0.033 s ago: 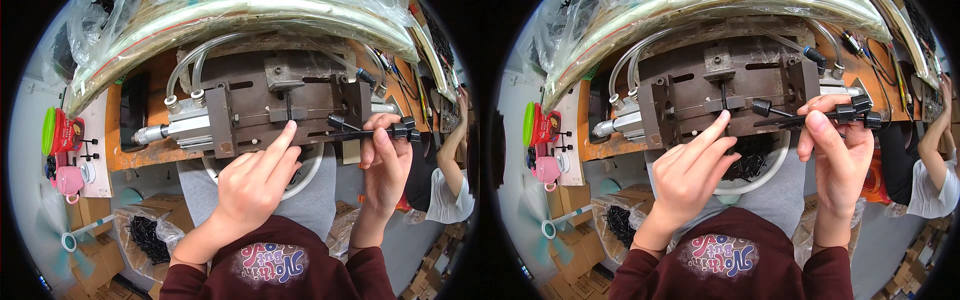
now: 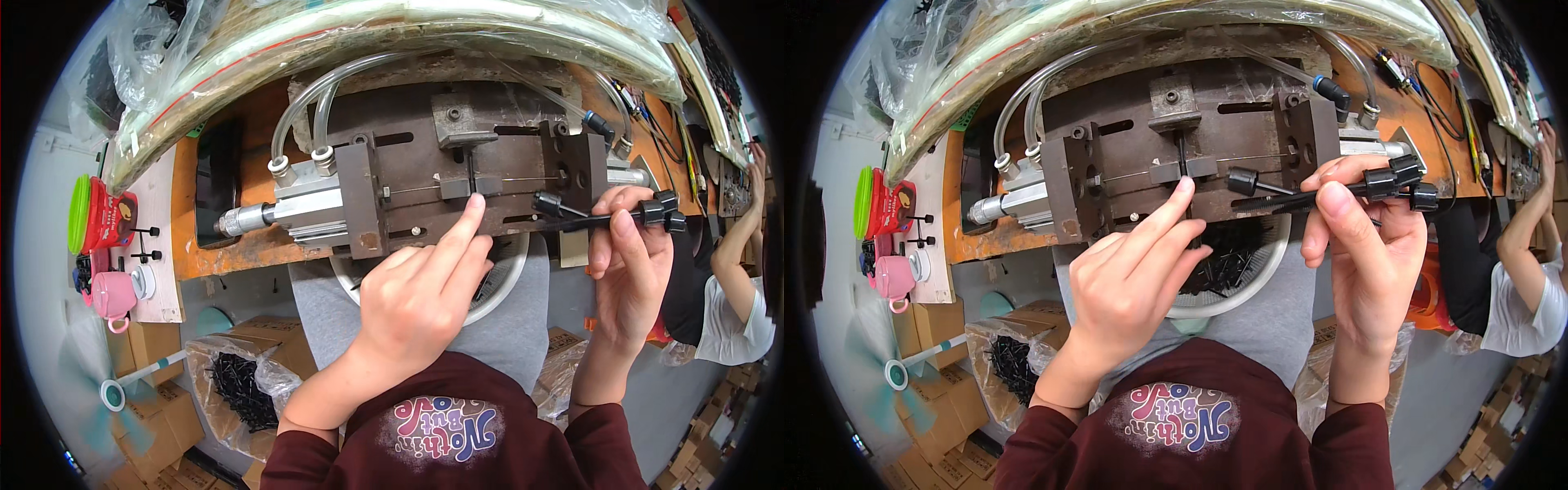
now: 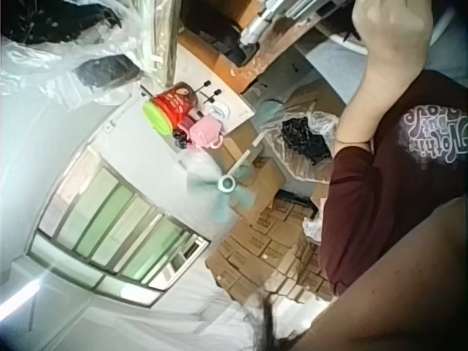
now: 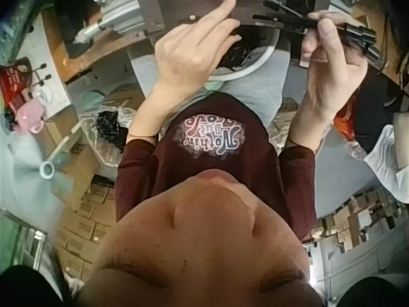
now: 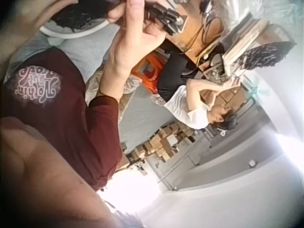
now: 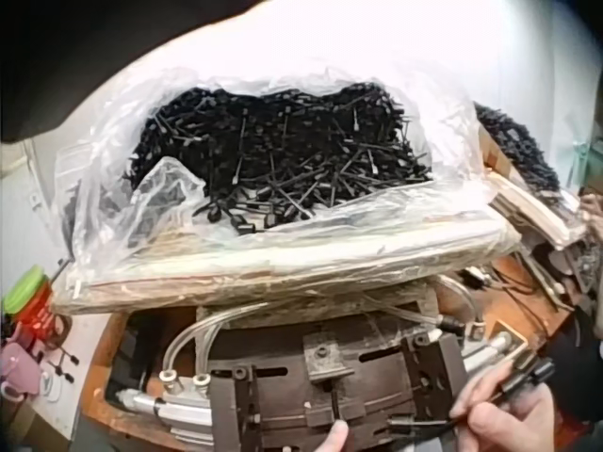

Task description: Manually assembling or processing small electrical cable components using a pneumatic jig.

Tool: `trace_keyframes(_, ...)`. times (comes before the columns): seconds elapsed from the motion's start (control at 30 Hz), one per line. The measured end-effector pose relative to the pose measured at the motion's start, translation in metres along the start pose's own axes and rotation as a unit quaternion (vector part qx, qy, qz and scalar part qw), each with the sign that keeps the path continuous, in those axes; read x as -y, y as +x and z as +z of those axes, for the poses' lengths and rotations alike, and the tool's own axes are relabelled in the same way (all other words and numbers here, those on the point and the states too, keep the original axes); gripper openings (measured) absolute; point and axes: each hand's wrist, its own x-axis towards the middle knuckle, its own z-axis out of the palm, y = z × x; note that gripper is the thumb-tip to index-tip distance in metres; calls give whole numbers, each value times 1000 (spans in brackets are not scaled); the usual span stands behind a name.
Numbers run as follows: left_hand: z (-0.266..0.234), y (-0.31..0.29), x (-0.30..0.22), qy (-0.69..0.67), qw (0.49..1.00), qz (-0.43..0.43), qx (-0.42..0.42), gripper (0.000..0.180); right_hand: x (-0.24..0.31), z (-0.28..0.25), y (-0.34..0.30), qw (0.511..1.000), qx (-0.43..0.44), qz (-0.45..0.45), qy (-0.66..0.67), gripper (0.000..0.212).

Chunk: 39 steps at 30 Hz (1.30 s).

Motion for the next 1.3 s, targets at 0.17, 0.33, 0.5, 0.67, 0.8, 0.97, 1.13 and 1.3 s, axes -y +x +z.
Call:
trace_keyframes(0.17,6,9,4,18,1000,5,-12,27,1,1,0,999,19,28,11,15)
trace_keyframes(0.33,2,10,4,14,1000,-1,12,31,4,2,0,995,31,82,44,17)
trace_keyframes(0.5,-17,13,-5,-338,934,-112,28,43,0,5,-2,985,72,127,94,17)
trace_keyframes(0.67,-38,10,-2,-410,908,-50,69,33,2,2,1,976,101,134,138,17)
trace_keyframes(0.8,-47,4,-7,-339,939,-41,41,37,0,-4,9,996,-11,35,87,19)
trace_keyframes(0.97,-12,-3,1,-118,992,-27,-29,33,-4,3,1,989,-37,-114,-91,19)
trace_keyframes(1.13,6,3,2,4,1000,3,-9,29,-3,8,-8,874,-1,-312,-372,16)
trace_keyframes(1.3,4,11,1,52,999,7,7,28,-7,11,-23,791,57,-367,-487,27)
